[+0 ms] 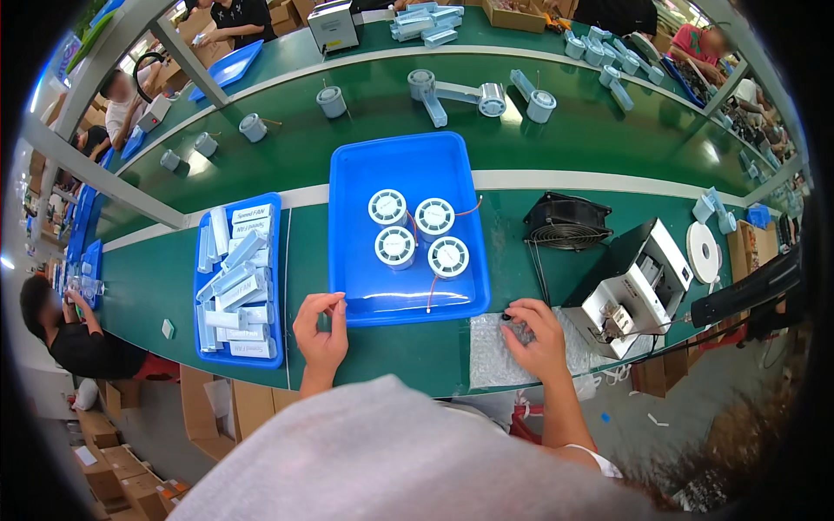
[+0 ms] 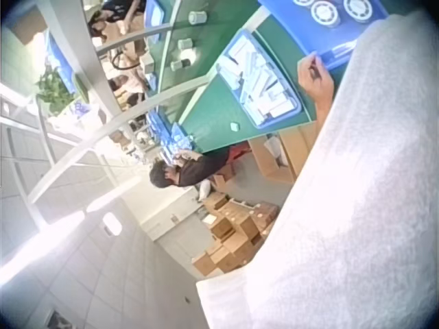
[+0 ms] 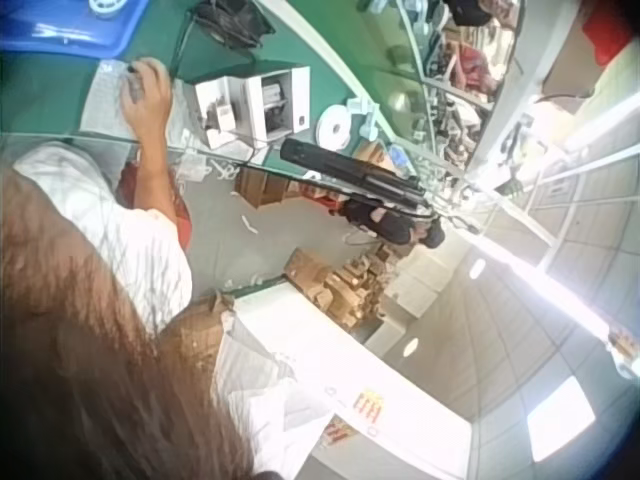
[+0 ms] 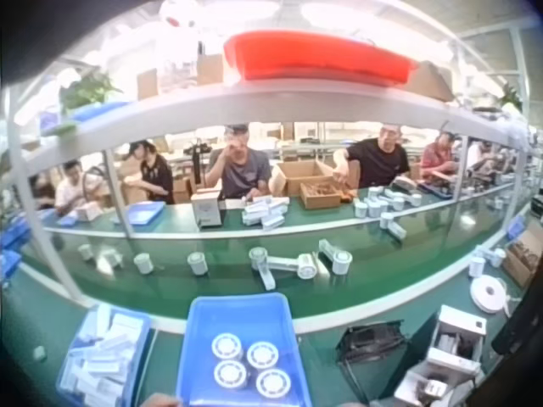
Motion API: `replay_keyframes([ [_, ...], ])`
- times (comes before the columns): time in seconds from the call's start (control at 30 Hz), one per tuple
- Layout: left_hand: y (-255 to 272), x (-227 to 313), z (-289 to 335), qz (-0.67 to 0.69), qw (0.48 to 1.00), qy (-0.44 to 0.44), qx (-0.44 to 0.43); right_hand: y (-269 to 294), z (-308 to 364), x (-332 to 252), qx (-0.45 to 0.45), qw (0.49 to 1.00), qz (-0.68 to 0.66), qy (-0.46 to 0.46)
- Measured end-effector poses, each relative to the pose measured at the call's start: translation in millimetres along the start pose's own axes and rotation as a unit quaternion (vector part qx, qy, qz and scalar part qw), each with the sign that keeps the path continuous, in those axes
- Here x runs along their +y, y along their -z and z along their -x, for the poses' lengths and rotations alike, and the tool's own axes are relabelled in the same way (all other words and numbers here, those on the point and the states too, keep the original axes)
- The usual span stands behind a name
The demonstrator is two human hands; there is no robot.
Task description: The person assembles small electronic components at a factory workstation. They pick up a light blue plastic housing and a circular fan unit, insert the fan into the housing, and use a handheld heat gun to secure the connection. The person repeats this process for multiple units, placing the finished assemblies into a blue tray.
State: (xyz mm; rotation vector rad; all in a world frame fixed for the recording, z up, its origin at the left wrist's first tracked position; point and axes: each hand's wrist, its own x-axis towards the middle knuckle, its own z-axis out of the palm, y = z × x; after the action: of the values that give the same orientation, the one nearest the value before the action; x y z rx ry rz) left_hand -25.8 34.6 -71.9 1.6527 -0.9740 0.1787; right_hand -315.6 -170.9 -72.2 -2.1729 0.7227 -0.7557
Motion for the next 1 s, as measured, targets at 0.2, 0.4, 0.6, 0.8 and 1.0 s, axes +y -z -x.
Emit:
replay_keyframes([
  [0.2, 0.2, 2.3, -2.5, -0.027, 0.999, -0.002, -0.017, 3.5, 0.5, 6.5, 0.006, 1.0, -0.003, 0.012],
  [0.4, -3.3, -2.7, 0.4, -0.004, 1.0, 0.017, -0.017, 4.8, -0.1, 3.6, -0.005, 0.999, -0.034, -0.017],
  [0.6, -4.1, -5.9, 4.2, 0.017, 0.999, 0.043, -0.008, 4.9, -0.1, 5.4, 0.007, 0.998, -0.058, -0.008],
  [0.8, 3.4, -8.9, 11.0, 0.039, 0.997, 0.062, -0.014, 11.1, -11.2, -9.5, 0.054, 0.995, -0.089, 0.004],
  [1.0, 0.6, -9.7, 11.4, 0.096, 0.994, 0.054, -0.003, 17.0, -71.7, -46.5, 0.067, 0.992, -0.053, 0.093],
])
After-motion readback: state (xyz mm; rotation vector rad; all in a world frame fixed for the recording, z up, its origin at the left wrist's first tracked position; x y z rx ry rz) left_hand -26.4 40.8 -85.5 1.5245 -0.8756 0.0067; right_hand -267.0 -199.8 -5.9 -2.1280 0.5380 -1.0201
